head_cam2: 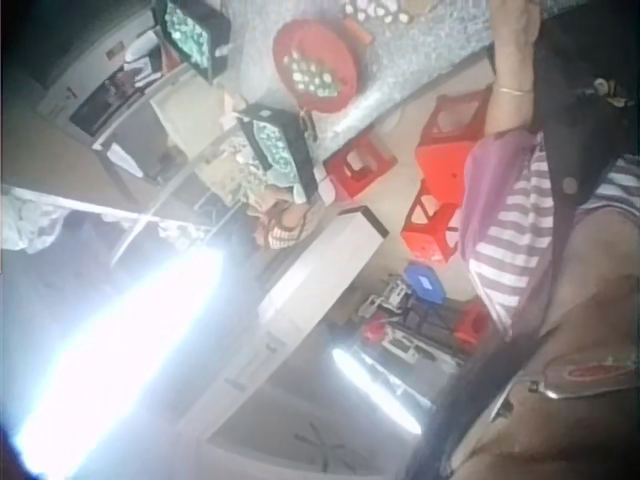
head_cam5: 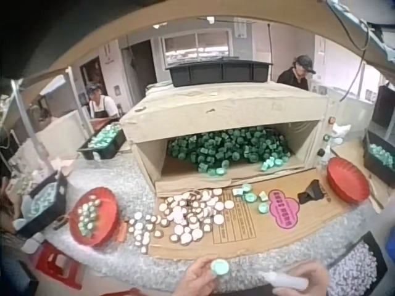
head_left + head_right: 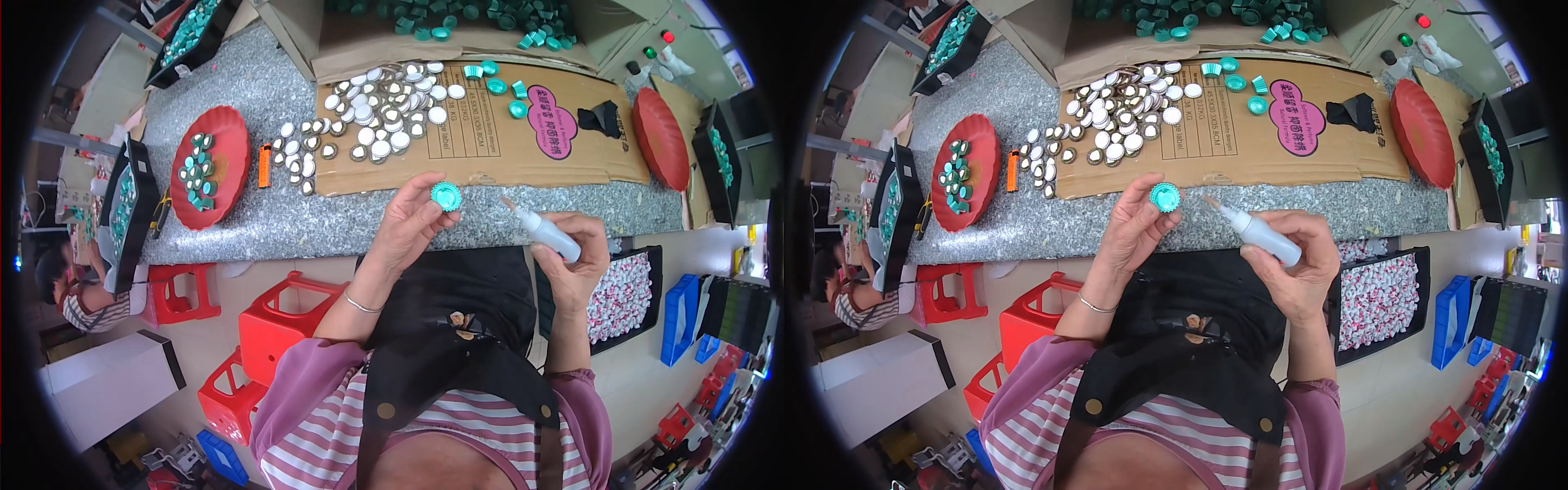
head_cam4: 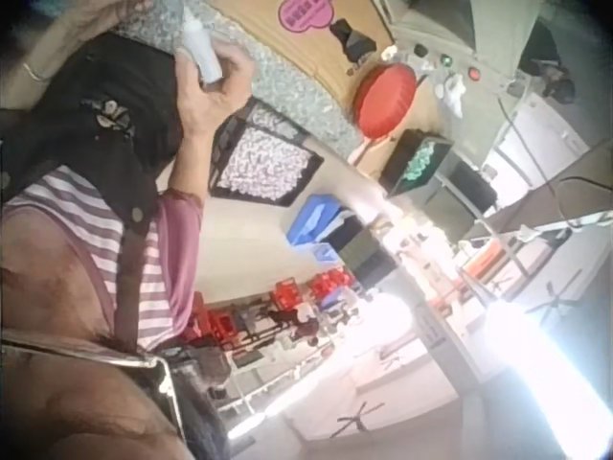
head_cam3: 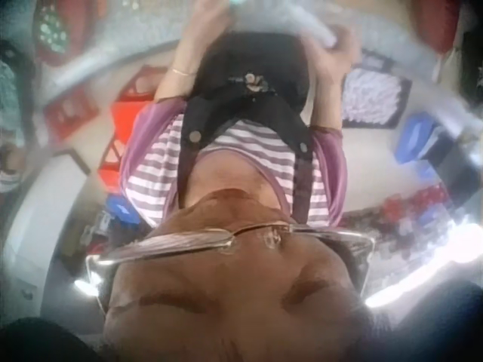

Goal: Applying glue and assembling small plastic toy components on a workbench.

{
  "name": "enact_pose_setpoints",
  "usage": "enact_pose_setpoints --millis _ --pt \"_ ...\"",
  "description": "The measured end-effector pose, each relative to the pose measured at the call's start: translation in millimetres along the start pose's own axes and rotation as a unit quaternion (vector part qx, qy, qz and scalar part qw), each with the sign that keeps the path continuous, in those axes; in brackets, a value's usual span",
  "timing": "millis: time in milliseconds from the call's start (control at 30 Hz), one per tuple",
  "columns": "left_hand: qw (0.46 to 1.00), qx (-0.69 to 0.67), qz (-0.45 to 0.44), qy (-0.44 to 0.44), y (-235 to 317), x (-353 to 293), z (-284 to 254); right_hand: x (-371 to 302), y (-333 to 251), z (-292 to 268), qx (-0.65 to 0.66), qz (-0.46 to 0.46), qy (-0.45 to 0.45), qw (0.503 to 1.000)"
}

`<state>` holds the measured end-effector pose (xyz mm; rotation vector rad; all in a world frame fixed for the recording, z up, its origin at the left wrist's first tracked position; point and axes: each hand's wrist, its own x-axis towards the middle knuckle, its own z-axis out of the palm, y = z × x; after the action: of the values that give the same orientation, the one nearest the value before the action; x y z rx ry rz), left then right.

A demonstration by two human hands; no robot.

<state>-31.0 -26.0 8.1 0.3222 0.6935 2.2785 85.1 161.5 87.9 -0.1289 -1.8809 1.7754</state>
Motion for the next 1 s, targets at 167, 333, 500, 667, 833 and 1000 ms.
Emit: enact_pose_setpoints --millis 167,333,500,667,833,1000 --pt "0.999 0.000 0.010 0.031 1.2 1.3 12.3 5.1 -5.0 0.0 0.010 -0.075 -0.023 0.997" --pt "0.999 -0.019 0.012 0.039 -0.7 -1.5 19.3 2.5 -10.0 8.8 0.006 -0.060 0.020 0.998" --pt "0.999 -0.033 -0.002 0.042 -4.9 -0.6 28.1 5.3 -12.1 9.2 -0.135 -0.141 -0.012 0.981" --pt "0.999 -0.030 -0.010 0.033 -7.7 -0.4 33.4 5.4 -10.7 12.4 -0.192 -0.179 -0.028 0.965" --pt "0.999 -0.024 -0.013 0.026 -9.6 -1.5 34.1 4.8 -8.6 11.7 -0.194 -0.192 -0.033 0.961" --pt "1.000 -0.002 -0.011 0.020 -9.8 -2.0 38.5 4.6 -9.4 11.3 -0.194 -0.192 -0.039 0.961"
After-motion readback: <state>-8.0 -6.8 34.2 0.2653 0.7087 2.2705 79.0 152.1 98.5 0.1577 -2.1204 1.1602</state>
